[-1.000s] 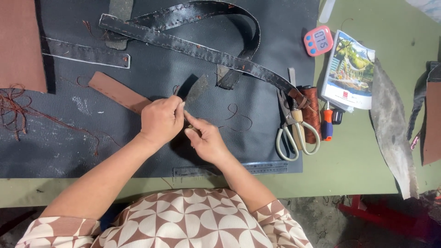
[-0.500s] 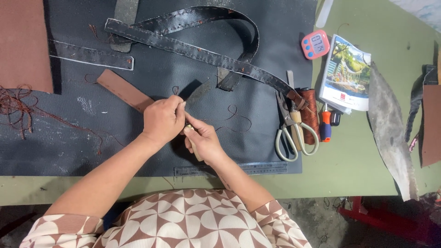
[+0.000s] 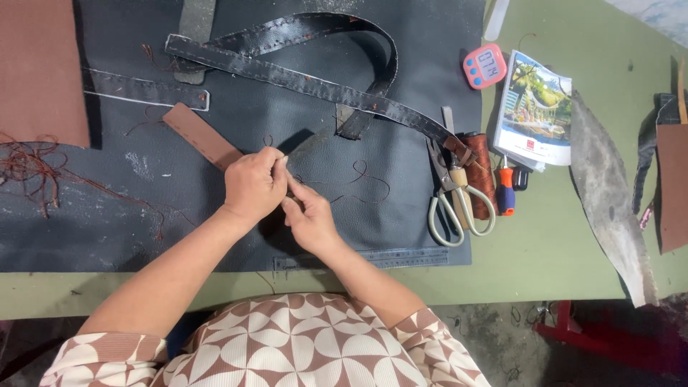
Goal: Using a hand awl to punch a series of holes into a leather strap for preparation for stitching.
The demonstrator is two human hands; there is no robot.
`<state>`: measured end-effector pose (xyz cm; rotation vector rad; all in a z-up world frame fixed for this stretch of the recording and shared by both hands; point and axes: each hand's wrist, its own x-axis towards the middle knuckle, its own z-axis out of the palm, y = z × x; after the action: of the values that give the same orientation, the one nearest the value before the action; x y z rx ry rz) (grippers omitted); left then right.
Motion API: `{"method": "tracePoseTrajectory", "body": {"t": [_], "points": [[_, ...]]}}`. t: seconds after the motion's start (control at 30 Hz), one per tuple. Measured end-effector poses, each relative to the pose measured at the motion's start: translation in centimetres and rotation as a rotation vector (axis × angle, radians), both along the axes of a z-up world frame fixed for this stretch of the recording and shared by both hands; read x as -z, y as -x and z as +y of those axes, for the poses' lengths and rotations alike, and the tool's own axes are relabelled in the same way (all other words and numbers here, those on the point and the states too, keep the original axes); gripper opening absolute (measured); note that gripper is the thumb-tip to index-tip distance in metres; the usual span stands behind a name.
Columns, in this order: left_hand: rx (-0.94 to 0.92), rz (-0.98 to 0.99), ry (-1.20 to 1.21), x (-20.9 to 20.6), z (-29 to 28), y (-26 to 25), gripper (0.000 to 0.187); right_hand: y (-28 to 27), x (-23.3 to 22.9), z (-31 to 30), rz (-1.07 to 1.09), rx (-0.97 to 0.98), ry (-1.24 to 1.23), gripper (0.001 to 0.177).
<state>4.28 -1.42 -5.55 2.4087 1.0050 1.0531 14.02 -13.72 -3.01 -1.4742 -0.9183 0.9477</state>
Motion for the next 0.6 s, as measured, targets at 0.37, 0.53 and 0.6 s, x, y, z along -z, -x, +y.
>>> {"method": "tracePoseTrajectory", "body": {"t": [0.37,0.53,0.6], "points": [[0.015,-0.254,-0.032,-2.8,-1.1,1.2,0.033,-3.5,3.0,-1.5,0.497,-0.107,-0.204,0.045],[0.094,-0.236,-0.234,-3.5,-0.3,0.8,0.002,-3.5,2.6,-1.7,0.483,-0.188,-0.211,0.043],[0.109,-0.247,-0.241,-4.1,-0.2,0.9,0.002,-3.5,2.0,-1.7,0.497,-0.201,-0.205,0.043]]}}
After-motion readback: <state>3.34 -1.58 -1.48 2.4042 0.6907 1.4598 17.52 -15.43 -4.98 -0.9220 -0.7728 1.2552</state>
